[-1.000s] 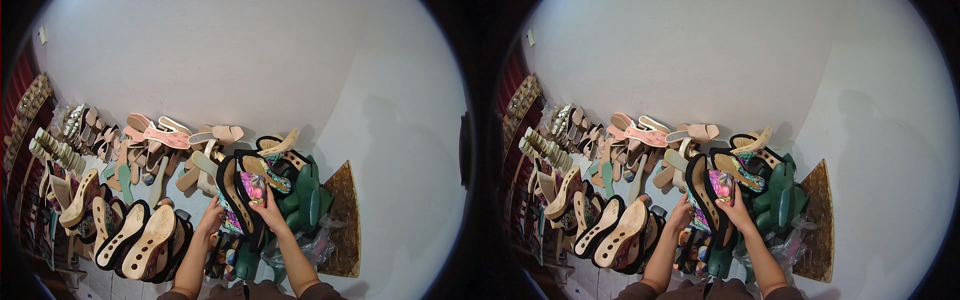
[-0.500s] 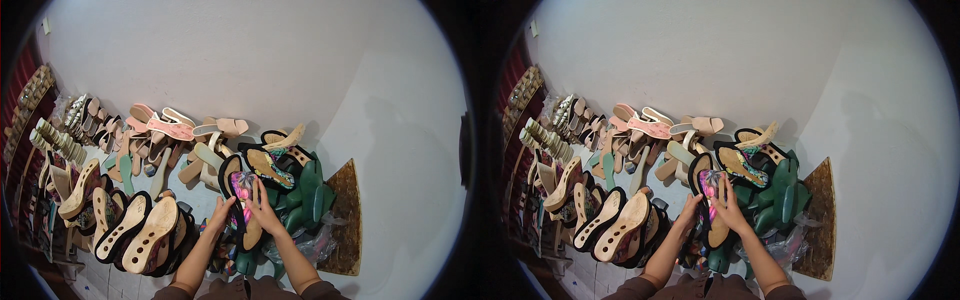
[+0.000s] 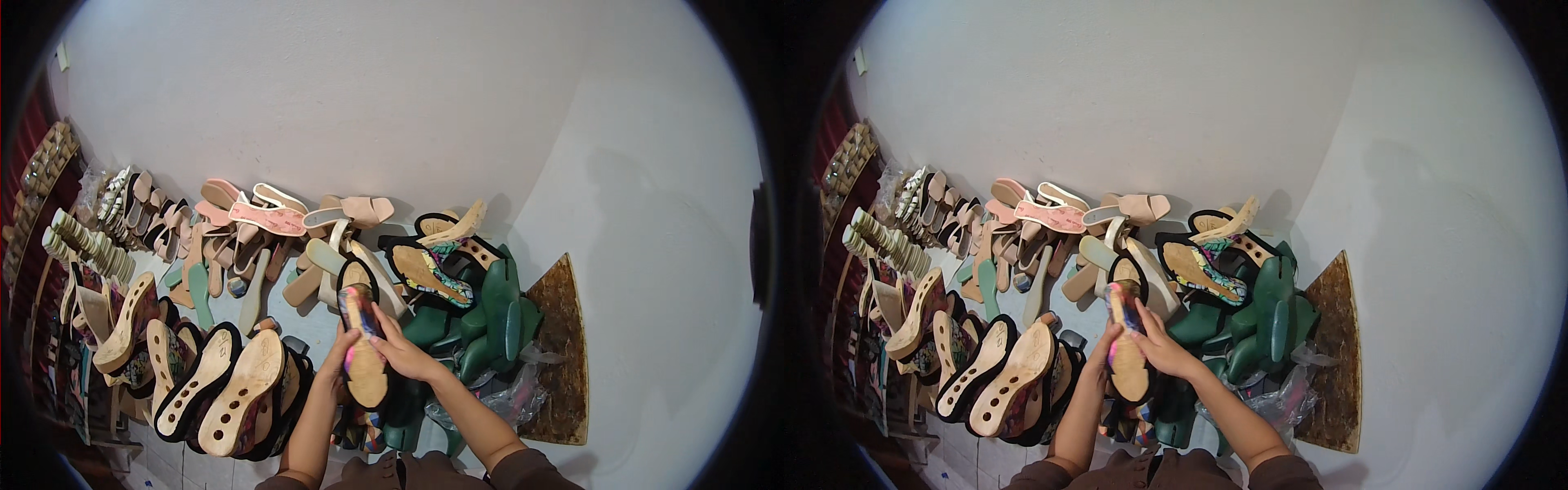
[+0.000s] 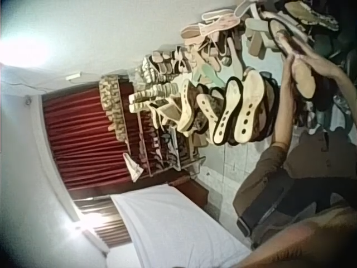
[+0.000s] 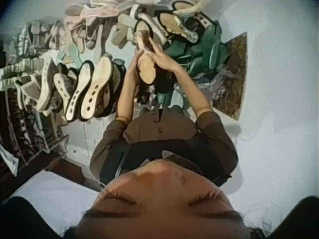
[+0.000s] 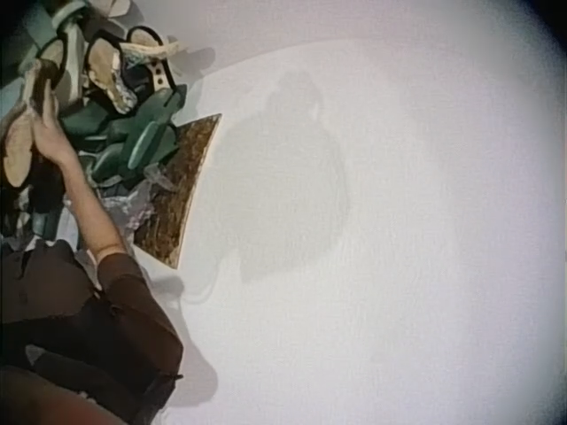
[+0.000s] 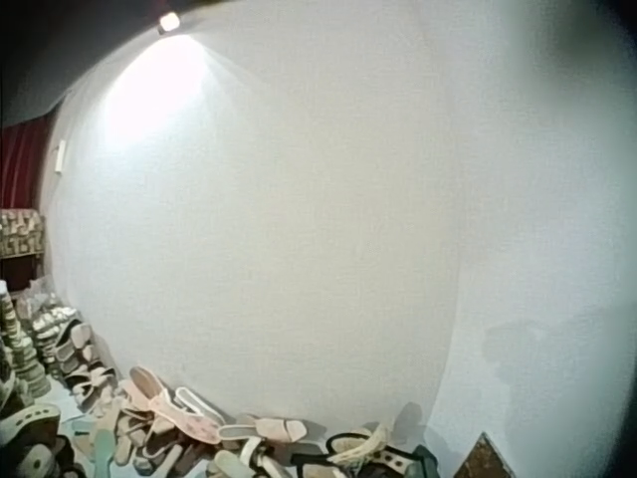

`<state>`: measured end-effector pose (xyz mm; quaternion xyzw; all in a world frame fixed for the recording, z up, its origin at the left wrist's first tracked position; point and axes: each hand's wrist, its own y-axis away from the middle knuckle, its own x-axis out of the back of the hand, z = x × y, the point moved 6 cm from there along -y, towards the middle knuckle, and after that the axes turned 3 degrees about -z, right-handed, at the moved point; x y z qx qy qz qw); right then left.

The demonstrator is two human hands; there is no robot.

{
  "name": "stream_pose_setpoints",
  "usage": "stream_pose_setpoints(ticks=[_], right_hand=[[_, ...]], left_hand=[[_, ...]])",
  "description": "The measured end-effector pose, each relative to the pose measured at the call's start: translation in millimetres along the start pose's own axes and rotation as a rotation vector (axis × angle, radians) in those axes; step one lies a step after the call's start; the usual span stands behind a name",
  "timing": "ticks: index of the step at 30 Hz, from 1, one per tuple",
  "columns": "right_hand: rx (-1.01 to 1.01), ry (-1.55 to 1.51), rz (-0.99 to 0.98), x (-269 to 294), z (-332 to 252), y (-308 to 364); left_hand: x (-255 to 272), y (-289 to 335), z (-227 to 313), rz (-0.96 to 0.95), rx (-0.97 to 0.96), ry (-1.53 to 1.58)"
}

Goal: Organizing and sorting various shoe components including heels, soles, and uppers on a workbench.

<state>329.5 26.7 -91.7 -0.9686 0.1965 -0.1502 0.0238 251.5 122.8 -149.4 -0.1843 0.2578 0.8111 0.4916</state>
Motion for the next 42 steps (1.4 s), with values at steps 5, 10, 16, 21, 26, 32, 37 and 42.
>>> stream_pose_setpoints(ticks=[5, 10, 16, 21, 26, 32, 37, 42], right_hand=[[-0.107, -0.103, 0.053, 48, 6, -10], [-0.237, 0.88, 0.371, 96, 9, -10], [-0.274, 1.164, 0.482, 108, 52, -17], [-0.196, 1.04, 0.6, 111, 41, -23], [-0.094, 0.553, 0.815, 89, -2, -33], [-0.323, 0.471, 0.378, 9, 36, -70], [-0.185, 0.125, 0.273, -12, 90, -74], [-0.229, 0.535, 0.391, 44, 90, -59]], left_hand=[[29, 8, -12, 0.086, 0.12, 0.159], [17, 7, -4, 0.093, 0.086, 0.094], [-7, 3, 12, 0.057, -0.002, 0.015], [7, 4, 20, 0.043, -0.076, -0.042], [4, 14, 41, 0.145, -0.201, -0.089], [26, 21, 51, 0.189, -0.406, -0.105], [29, 11, 44, 0.152, -0.362, -0.105], [25, 7, 37, 0.14, -0.368, -0.051]])
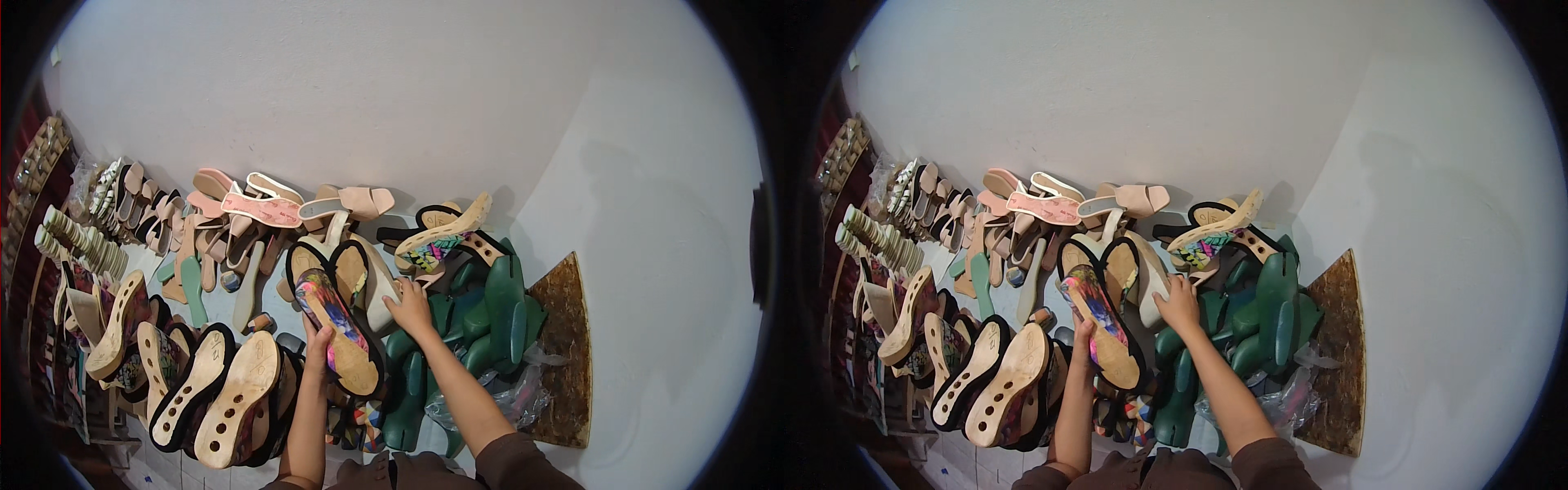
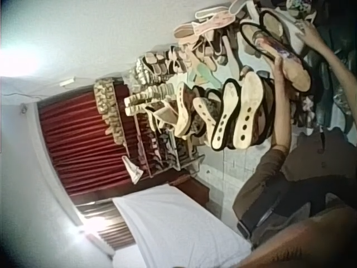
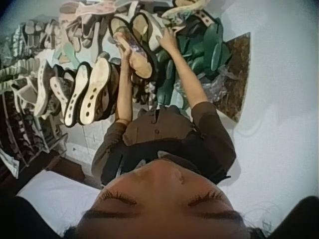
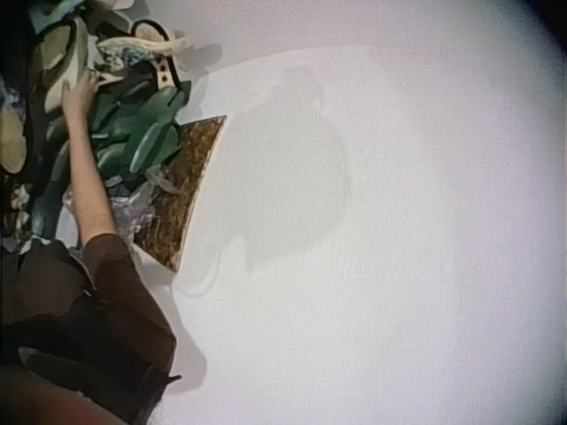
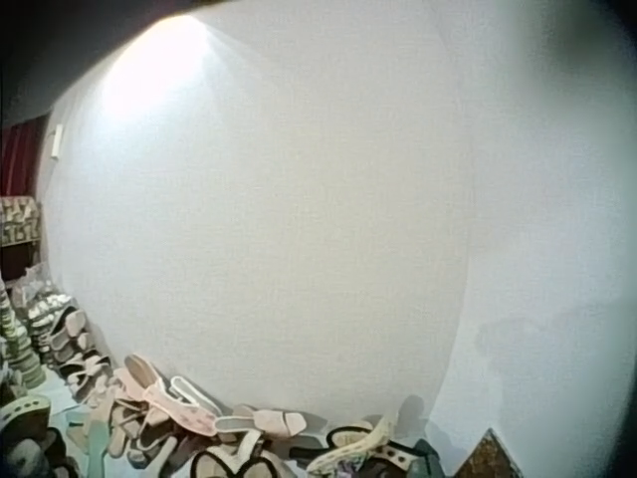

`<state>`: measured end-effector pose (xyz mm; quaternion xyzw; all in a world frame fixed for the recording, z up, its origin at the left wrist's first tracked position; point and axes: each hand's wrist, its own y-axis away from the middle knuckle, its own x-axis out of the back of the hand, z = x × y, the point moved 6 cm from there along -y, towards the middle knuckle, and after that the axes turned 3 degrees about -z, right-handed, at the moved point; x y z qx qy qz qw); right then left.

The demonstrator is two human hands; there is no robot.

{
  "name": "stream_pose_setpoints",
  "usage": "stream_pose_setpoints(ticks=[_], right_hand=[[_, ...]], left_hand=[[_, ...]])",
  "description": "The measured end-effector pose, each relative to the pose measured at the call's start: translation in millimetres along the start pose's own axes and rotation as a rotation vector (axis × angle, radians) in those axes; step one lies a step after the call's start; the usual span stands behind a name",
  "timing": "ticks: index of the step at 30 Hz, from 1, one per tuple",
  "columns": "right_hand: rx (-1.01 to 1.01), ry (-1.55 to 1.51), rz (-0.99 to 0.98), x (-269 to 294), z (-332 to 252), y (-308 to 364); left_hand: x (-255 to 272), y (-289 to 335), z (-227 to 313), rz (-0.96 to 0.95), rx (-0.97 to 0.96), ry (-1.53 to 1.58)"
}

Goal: Organizing and sorting various shoe components including heels, soles, and uppers on a workbench.

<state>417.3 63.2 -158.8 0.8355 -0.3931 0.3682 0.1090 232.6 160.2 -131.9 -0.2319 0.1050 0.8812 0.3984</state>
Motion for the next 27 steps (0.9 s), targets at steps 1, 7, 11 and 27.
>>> stream_pose_setpoints(ticks=[1, 7, 11, 27], right_hand=[[0.027, 0.13, 0.051, 3, 5, -4], [-0.251, 0.209, -0.331, -37, 5, -35], [-0.406, -0.22, -0.453, -59, 16, -36], [0.137, -0.408, -0.181, -130, -8, -67]], left_hand=[[-2, -1, -5, 0.027, 0.007, -0.013], [41, -8, -51, 0.08, 0.088, 0.093], [35, -5, -36, 0.106, 0.095, 0.032], [-14, -26, 19, 0.164, -0.095, -0.211]])
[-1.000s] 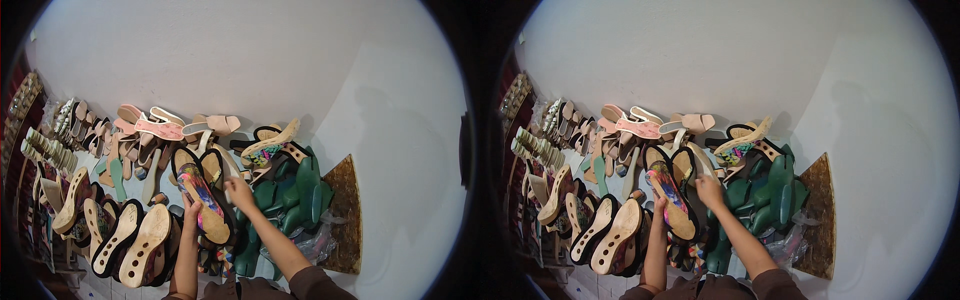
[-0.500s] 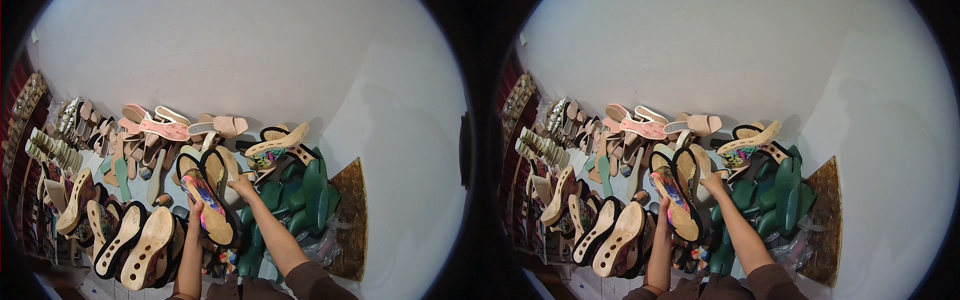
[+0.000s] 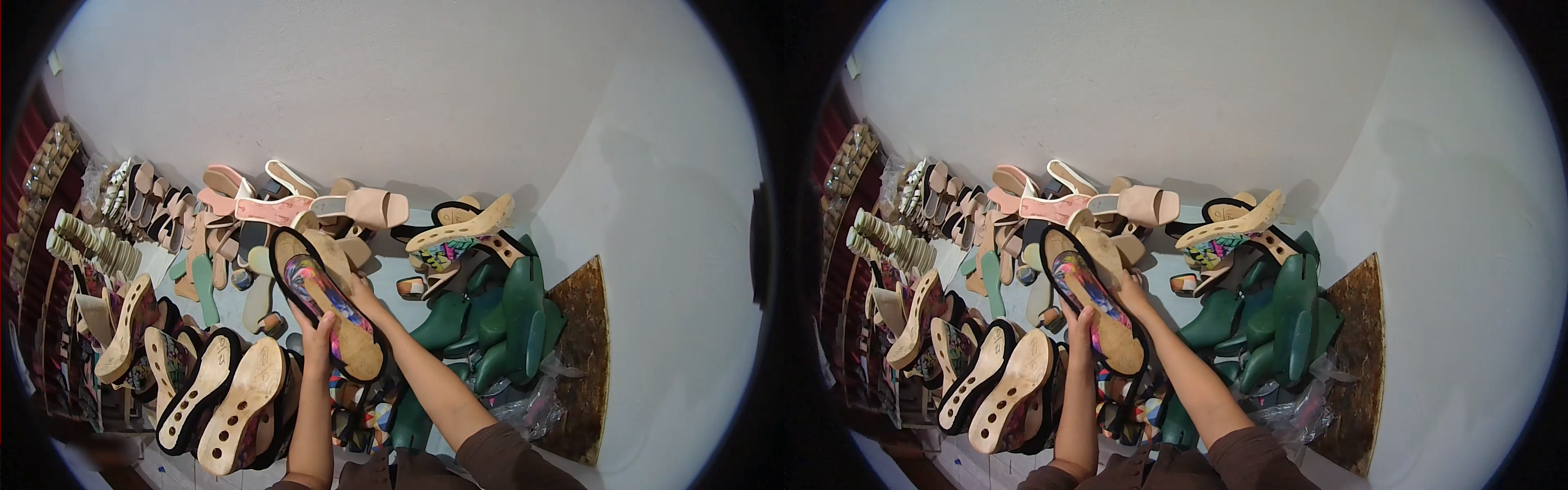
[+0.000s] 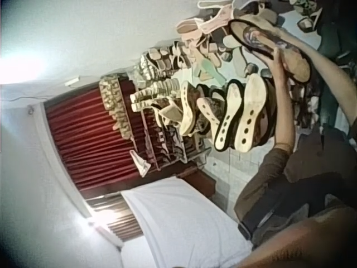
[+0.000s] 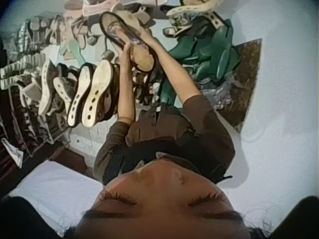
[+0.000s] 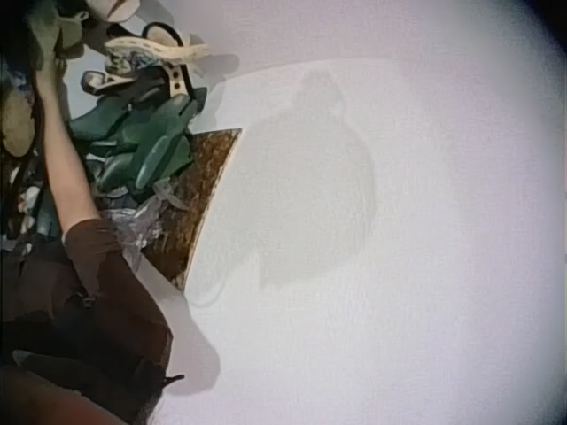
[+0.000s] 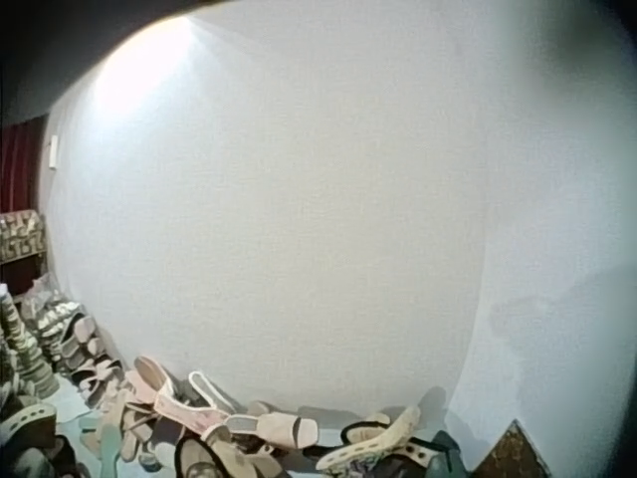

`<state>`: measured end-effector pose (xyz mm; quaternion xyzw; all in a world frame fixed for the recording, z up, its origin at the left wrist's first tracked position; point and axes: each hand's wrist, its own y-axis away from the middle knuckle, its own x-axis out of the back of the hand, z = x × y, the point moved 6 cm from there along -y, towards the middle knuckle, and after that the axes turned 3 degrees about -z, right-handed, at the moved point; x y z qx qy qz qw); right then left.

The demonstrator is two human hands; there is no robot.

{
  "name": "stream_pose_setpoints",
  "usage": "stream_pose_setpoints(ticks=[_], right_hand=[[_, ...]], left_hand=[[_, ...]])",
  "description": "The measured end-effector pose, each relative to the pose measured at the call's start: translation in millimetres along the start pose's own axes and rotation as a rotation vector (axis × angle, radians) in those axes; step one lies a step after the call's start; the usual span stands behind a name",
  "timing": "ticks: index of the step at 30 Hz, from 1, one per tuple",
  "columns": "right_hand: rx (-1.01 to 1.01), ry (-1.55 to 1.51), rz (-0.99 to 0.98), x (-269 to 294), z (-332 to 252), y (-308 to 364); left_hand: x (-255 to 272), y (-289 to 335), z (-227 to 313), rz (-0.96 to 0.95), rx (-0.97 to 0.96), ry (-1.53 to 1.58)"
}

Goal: Organizing and sorting various shoe components including heels, soles, and uppers on a workbench.

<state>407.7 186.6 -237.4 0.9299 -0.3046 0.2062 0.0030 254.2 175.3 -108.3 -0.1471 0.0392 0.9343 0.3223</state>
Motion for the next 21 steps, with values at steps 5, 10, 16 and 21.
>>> stream_pose_setpoints(ticks=[5, 10, 16, 21], right_hand=[[-0.011, -0.002, -0.163, -29, -14, 0], [-0.287, -0.086, -0.147, 8, 12, 13], [-0.228, 0.182, -0.158, 35, -5, 25], [-0.296, 0.236, -0.176, 63, 3, 44]], left_hand=[[40, -14, -16, 0.103, -0.006, -0.119], [3, -9, -14, 0.026, 0.023, -0.162], [13, -10, -32, -0.031, 0.021, -0.187], [1, -10, -33, -0.08, 0.075, -0.184]])
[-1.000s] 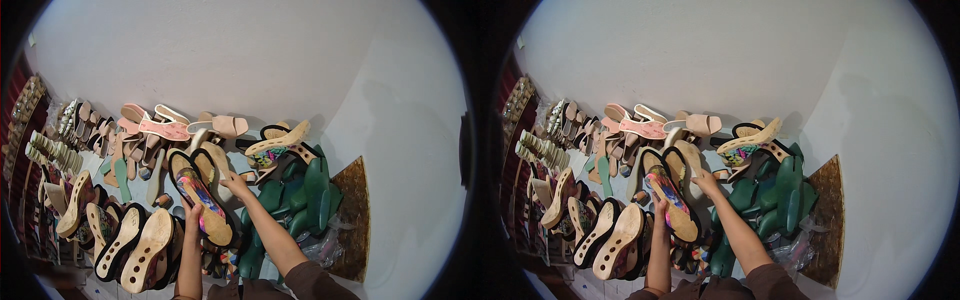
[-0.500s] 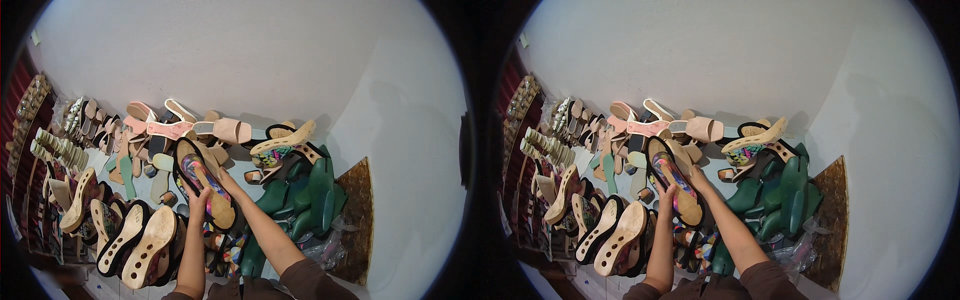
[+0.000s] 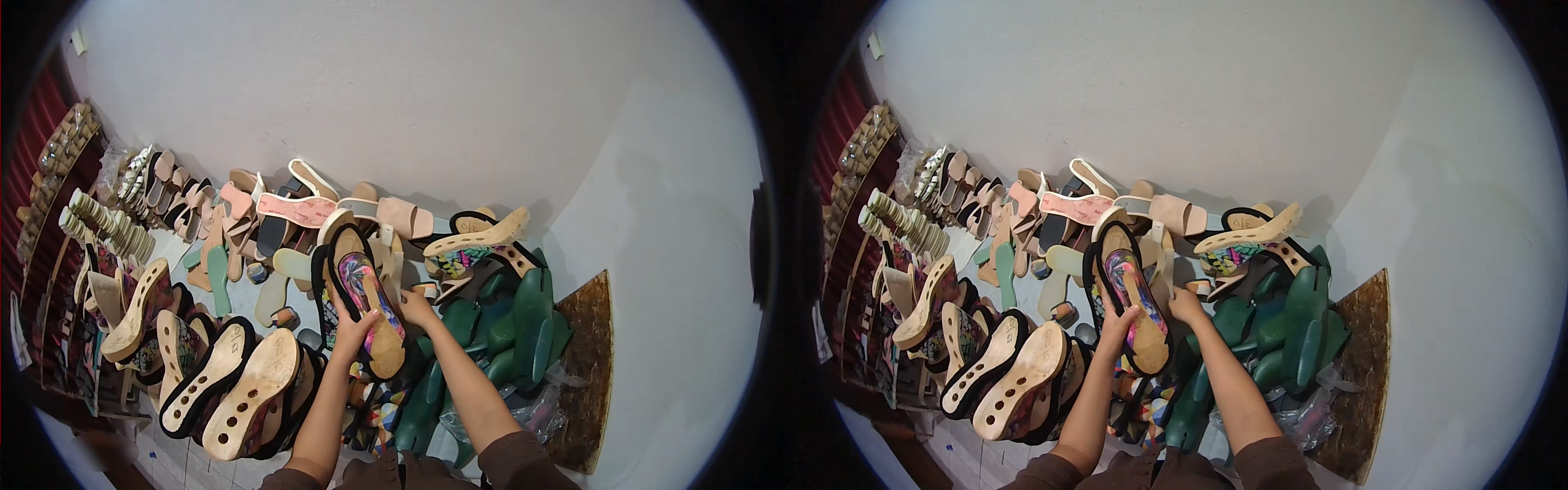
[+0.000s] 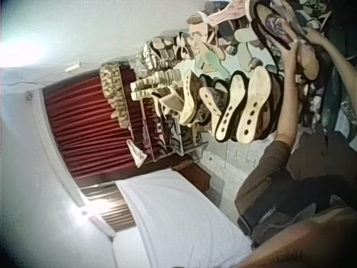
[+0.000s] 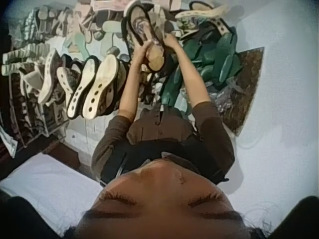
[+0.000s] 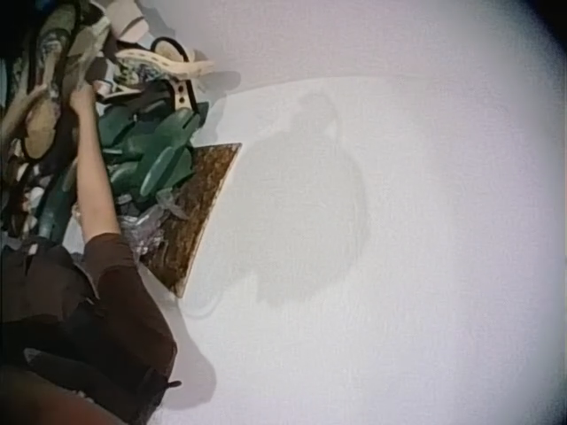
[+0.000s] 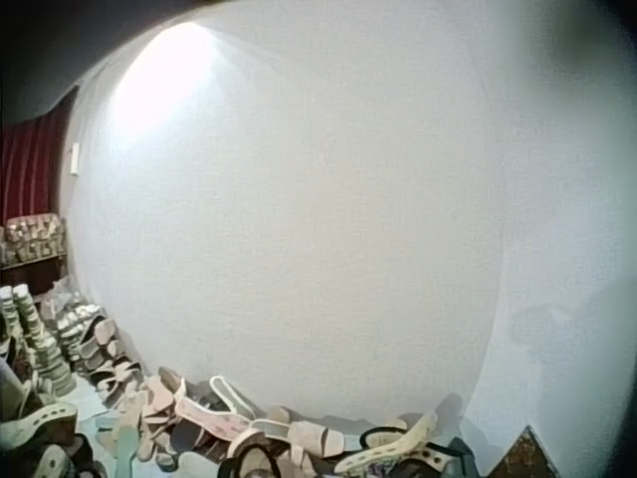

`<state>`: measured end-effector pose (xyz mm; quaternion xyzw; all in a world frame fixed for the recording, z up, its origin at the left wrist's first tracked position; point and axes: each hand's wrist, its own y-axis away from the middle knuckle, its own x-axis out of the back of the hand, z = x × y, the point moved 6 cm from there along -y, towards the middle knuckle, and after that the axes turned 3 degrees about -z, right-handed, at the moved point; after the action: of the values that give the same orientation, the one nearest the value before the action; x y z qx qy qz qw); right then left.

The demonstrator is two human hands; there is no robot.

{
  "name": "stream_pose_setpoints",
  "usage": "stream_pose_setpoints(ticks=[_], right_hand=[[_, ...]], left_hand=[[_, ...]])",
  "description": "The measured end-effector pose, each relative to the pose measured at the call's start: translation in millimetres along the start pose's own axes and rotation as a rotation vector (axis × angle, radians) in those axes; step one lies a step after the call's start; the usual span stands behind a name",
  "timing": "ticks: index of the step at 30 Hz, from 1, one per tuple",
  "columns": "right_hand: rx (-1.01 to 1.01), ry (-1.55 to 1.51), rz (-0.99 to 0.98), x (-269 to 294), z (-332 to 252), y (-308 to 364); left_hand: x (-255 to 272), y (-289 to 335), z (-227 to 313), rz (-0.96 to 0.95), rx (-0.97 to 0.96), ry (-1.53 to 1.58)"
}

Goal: Organizing and sorting various shoe components including heels, soles, and uppers on a workbench.

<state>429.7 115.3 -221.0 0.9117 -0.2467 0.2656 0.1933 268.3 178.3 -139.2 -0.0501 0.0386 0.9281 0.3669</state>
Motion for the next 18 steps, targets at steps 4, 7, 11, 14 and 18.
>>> stream_pose_setpoints(ticks=[4, 7, 11, 14, 18], right_hand=[[0.061, 0.061, 0.061, 29, -19, 21], [0.155, -0.338, 0.665, 99, -47, 53], [-0.217, -0.547, 1.219, 139, -10, 63], [-0.302, -0.602, 1.124, 148, 0, 35], [-0.215, -0.998, 1.059, 142, 21, 13]], left_hand=[[-2, -3, 1, 0.003, 0.014, -0.057], [-1, -7, -5, -0.011, -0.026, -0.002], [-18, -6, 5, -0.045, 0.019, 0.009], [-17, -7, 2, -0.031, 0.014, -0.004], [-24, -7, -1, -0.082, 0.035, -0.021]])
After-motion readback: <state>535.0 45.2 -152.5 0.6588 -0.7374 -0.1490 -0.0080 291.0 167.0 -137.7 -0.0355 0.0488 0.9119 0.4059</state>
